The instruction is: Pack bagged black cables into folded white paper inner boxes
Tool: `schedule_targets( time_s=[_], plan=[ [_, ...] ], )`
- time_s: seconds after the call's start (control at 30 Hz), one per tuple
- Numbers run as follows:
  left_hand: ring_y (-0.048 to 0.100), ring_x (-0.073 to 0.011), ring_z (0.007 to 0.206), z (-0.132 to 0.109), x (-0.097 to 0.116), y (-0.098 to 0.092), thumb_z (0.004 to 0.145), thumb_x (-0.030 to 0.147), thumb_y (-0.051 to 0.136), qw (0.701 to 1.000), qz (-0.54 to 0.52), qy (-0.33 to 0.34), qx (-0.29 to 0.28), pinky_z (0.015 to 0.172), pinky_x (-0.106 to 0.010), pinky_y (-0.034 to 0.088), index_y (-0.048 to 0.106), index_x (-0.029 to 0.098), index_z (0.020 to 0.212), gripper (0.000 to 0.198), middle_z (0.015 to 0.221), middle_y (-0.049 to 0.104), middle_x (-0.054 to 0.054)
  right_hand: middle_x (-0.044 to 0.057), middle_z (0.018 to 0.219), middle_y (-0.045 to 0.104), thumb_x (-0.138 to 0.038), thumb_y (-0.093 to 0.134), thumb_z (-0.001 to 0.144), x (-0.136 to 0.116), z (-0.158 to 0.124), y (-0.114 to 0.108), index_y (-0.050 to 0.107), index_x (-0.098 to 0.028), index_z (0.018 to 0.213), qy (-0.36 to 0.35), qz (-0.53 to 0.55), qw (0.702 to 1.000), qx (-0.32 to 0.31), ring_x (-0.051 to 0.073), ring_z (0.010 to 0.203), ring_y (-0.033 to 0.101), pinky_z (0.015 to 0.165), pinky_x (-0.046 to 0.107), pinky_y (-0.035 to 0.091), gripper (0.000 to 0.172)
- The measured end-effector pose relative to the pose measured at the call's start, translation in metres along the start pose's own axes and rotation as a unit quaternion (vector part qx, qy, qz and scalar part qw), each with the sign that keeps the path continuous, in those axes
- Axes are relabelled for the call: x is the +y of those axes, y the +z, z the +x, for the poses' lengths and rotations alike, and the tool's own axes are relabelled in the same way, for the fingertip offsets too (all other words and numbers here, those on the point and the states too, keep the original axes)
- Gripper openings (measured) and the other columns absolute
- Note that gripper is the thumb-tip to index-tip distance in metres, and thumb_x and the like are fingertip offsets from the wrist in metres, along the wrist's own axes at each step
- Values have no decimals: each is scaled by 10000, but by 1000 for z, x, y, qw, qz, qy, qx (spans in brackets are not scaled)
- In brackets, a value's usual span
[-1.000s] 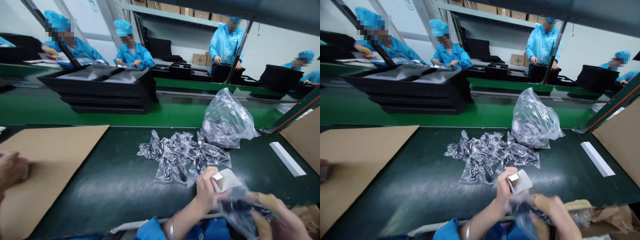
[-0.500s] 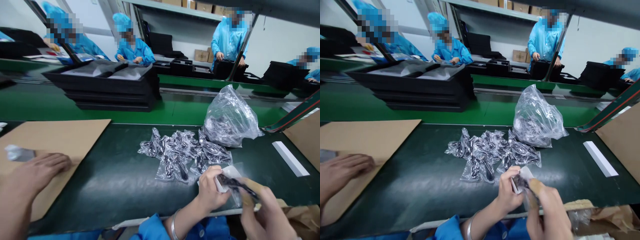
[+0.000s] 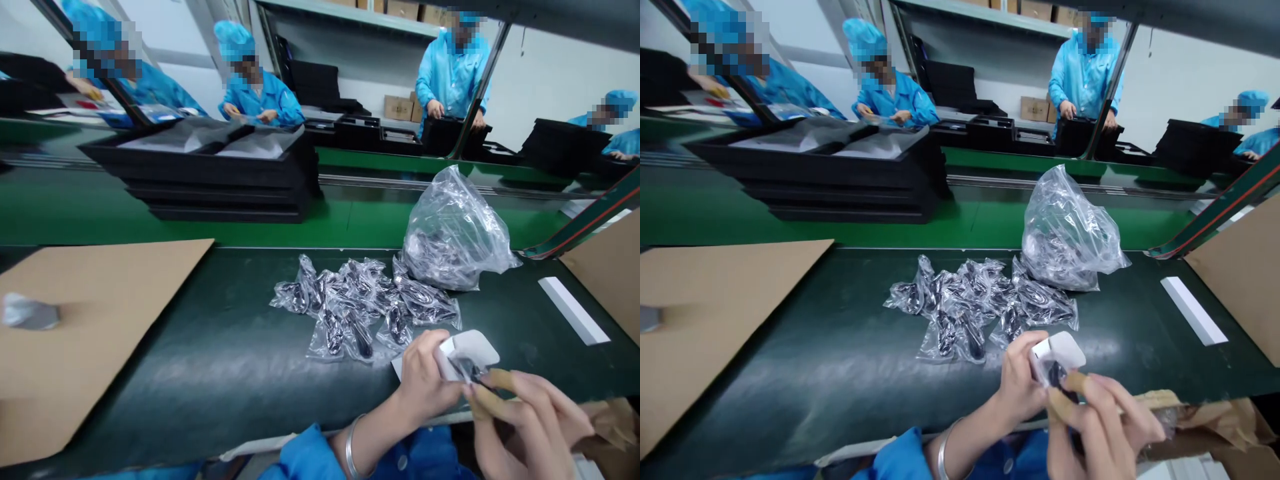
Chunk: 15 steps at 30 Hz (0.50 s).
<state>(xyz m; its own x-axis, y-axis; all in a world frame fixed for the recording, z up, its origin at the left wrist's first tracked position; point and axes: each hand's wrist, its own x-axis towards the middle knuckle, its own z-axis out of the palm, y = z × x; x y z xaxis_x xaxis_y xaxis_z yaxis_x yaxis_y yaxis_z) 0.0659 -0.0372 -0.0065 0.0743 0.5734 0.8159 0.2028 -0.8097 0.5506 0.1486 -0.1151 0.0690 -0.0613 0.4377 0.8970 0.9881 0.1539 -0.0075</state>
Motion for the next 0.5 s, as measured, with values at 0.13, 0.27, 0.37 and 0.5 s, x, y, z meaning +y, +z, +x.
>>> schedule_targets(
  time_s=[0.13,0.27,0.37,0.5],
  plan=[
    [685,-200,709,0,5,1,928,381,475,999,13,28,-7,595,-332,567,383,153,1290,437,914,682,-85,19,766,643,-101,654,837,1,5,5,592,-195,832,51,22,996,-76,169,784,554,736,316,424,114],
    [659,-169,635,0,6,1,941,293,468,1000,3,12,8,554,-297,552,386,179,1249,338,863,680,-57,-3,648,586,-132,582,895,0,-1,19,536,-199,771,40,35,992,-114,180,800,518,770,328,386,148],
    [657,-165,643,1,1,-1,972,321,427,1000,-26,3,9,558,-293,557,398,188,1221,284,876,670,-67,19,780,640,-162,559,906,-2,-14,23,591,-204,816,21,42,993,-113,208,916,536,872,385,362,105],
    [683,-190,776,2,-8,-5,897,417,613,998,-62,-9,21,635,-313,580,379,212,1192,429,927,644,-74,79,1245,576,-255,557,921,0,-24,19,587,-264,1272,179,119,975,-59,235,1150,517,956,388,400,352]
  ],
)
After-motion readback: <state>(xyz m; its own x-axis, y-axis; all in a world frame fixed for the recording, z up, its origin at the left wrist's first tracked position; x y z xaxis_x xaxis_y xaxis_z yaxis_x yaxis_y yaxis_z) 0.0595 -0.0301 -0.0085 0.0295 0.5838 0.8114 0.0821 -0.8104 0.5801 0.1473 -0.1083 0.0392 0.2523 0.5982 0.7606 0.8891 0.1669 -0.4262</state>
